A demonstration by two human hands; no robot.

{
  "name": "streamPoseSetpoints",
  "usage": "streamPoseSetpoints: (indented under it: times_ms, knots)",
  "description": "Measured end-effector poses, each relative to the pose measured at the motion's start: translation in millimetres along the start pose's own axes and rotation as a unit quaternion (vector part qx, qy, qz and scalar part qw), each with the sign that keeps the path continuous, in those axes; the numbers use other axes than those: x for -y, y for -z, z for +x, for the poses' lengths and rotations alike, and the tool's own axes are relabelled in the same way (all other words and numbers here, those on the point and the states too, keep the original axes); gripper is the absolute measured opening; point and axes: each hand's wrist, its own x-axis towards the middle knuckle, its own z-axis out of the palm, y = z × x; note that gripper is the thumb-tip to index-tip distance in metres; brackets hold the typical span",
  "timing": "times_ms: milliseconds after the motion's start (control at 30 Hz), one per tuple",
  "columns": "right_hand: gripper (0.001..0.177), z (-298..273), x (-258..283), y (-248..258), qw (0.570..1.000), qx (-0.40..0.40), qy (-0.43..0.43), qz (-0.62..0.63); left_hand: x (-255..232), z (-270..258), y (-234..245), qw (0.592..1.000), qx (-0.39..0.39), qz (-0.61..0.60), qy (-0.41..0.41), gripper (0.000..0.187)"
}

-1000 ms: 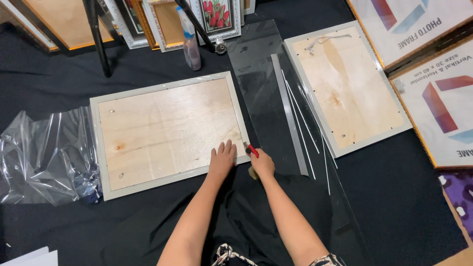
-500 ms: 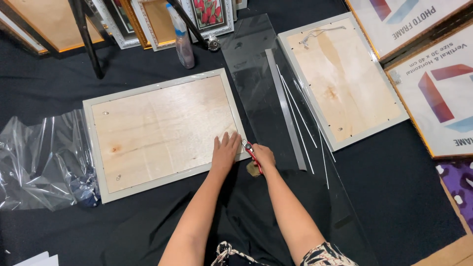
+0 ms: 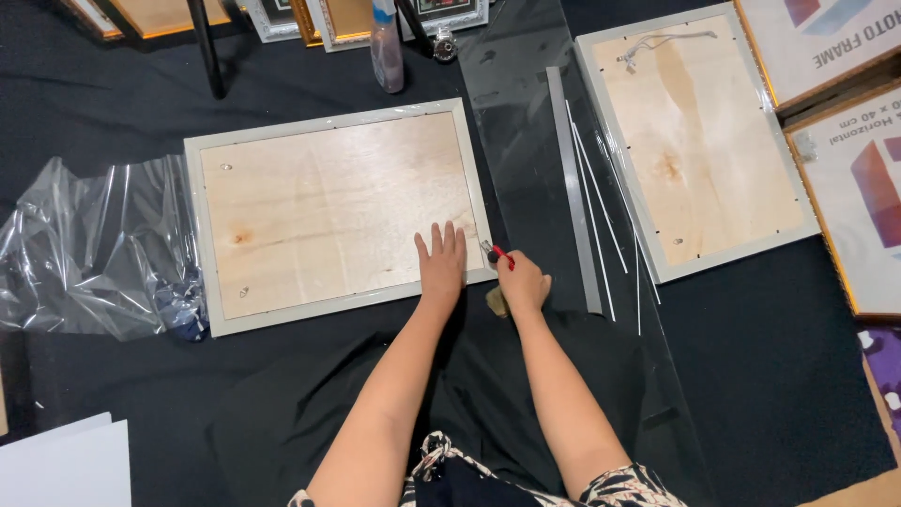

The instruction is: Cutting plastic wrap around a wooden picture frame backing using a utility knife

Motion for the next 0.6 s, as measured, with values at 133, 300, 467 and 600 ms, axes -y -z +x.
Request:
streamPoseSetpoints:
  times_ms: [133, 300, 467, 600]
  knots:
    - [0.04, 7.5, -7.6, -11.1, 0.999, -0.023, 0.019, -0.033, -5.1, 6.8, -14.7, 1.0, -0.008, 0.029, 0.006, 0.074]
    - [0.039, 9.4, -7.0, -14.3, 0.998, -0.028, 0.036, -0.042, -5.5, 11.0, -19.2, 0.999, -0.007, 0.052, 0.016, 0.071]
    - [0.036, 44.8, -31.7, -25.8, 0.998, 0.022, -0.012, 0.059, -2.5, 11.7, -19.1, 0.999, -0.008, 0.038, 0.001, 0.072]
    - [0.036, 67.6, -42.2, -34.6, 0.983, 0.073, -0.081, 0.149, 2.9, 11.1, -6.4, 0.999, 0.003, 0.018, -0.028, 0.08]
